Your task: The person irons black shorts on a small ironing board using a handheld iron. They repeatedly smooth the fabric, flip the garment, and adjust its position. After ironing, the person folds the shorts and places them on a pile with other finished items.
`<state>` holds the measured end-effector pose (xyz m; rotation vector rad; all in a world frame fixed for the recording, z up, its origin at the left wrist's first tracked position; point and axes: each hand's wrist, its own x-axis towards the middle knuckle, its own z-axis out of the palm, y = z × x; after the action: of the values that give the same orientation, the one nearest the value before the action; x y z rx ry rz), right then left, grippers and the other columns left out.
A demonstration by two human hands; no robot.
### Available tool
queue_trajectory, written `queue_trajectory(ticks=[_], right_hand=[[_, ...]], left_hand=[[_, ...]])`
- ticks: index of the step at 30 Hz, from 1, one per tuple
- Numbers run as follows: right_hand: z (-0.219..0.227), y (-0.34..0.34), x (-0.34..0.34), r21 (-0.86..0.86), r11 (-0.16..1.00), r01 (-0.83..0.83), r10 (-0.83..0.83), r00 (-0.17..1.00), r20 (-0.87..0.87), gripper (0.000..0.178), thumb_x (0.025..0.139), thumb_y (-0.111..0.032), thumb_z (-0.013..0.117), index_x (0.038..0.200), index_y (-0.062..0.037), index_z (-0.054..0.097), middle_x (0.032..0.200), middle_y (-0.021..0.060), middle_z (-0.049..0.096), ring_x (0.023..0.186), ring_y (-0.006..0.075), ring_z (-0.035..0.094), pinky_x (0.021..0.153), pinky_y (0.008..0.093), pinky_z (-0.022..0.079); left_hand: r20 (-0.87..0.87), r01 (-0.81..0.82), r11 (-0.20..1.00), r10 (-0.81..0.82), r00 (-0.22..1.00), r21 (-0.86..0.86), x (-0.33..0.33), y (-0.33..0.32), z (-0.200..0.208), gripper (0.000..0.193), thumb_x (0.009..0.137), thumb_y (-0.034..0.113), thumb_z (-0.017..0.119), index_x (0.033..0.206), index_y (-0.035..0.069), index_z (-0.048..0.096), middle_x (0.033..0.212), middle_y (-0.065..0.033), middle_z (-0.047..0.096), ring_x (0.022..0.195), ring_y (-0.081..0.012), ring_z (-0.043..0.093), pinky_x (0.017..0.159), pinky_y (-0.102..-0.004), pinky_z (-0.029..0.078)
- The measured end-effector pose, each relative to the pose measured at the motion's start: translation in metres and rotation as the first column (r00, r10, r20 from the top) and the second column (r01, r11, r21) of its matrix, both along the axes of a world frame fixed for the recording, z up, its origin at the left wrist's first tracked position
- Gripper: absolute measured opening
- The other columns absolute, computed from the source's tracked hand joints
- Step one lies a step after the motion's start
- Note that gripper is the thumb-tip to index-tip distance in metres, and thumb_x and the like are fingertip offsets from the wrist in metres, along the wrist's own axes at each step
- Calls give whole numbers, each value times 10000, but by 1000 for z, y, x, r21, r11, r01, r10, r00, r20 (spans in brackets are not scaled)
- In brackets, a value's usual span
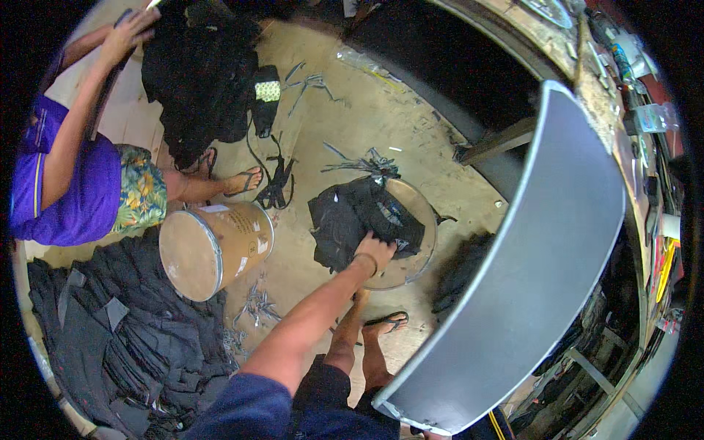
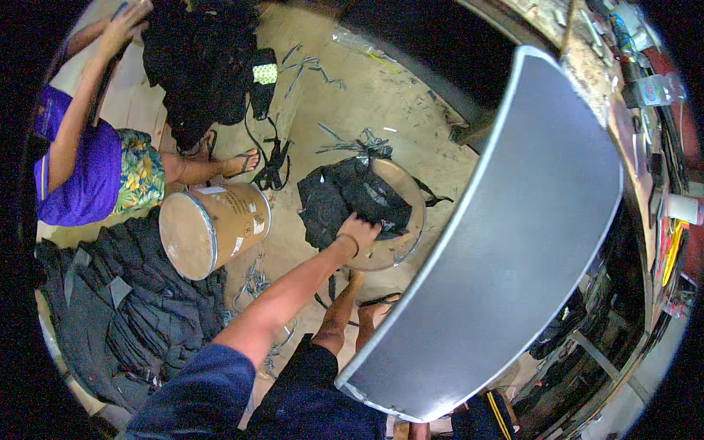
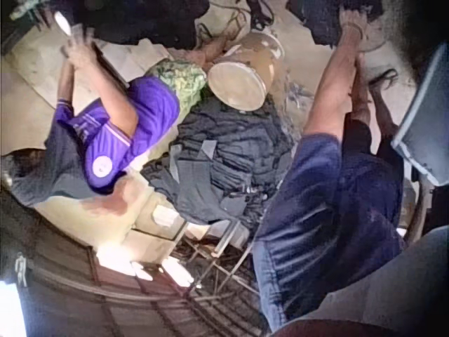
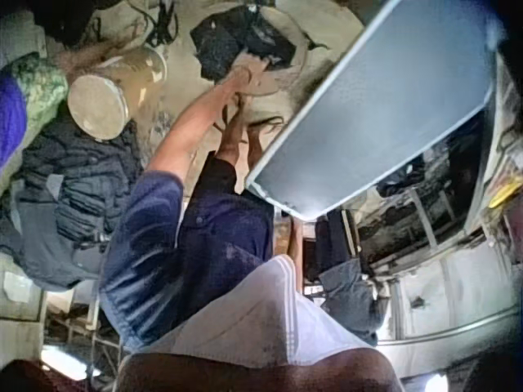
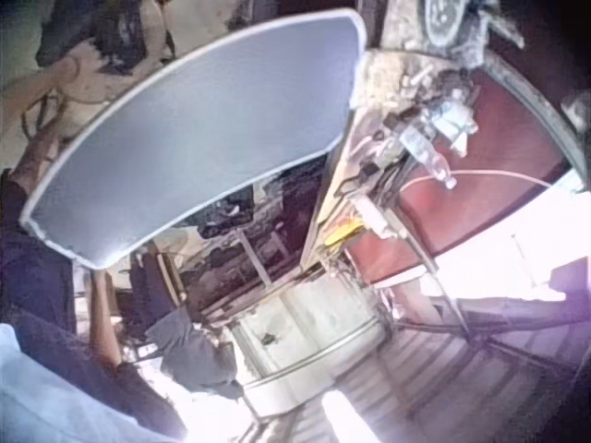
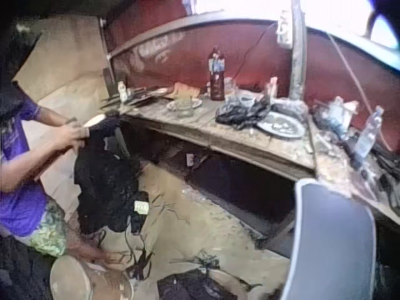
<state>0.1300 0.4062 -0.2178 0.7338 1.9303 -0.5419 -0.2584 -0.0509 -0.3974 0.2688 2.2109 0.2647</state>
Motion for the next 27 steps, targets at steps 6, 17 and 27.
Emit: queue_trajectory(ticks=[6, 17, 27], right_hand=[[-13, -85, -117, -471, 867, 166, -336, 891, -305, 584, 961, -332, 786, 1422, -4, 641, 1386, 215, 674, 1223, 365, 611, 1074, 506, 513], [130, -178, -160, -494, 725, -479, 303, 867, -397, 492, 952, -301, 739, 1390, -94, 649, 1276, 285, 726, 1230, 477, 682, 1063, 528, 545], [198, -119, -197, -152, 780, -607, 366, 640, -676, 554, 924, -530, 802, 1213, -68, 703, 971, 231, 786, 909, 452, 769, 784, 531, 599]], left_hand=[[23, -88, 984, 85, 996, 153, 151, 21, 154, 461, 1059, 216, 508, 1519, 232, 517, 1002, -181, 784, 856, -386, 792, 736, -542, 636], [-263, 0, 866, 152, 953, 500, 245, 25, 299, 764, 930, 308, 700, 1635, 167, 442, 1568, -216, 551, 1527, -425, 413, 1223, -627, 362], [-690, 401, 871, -105, 716, 283, 194, -6, 314, 505, 886, 656, 771, 838, 153, 774, 845, -15, 691, 1090, -252, 661, 1148, -628, 386]])
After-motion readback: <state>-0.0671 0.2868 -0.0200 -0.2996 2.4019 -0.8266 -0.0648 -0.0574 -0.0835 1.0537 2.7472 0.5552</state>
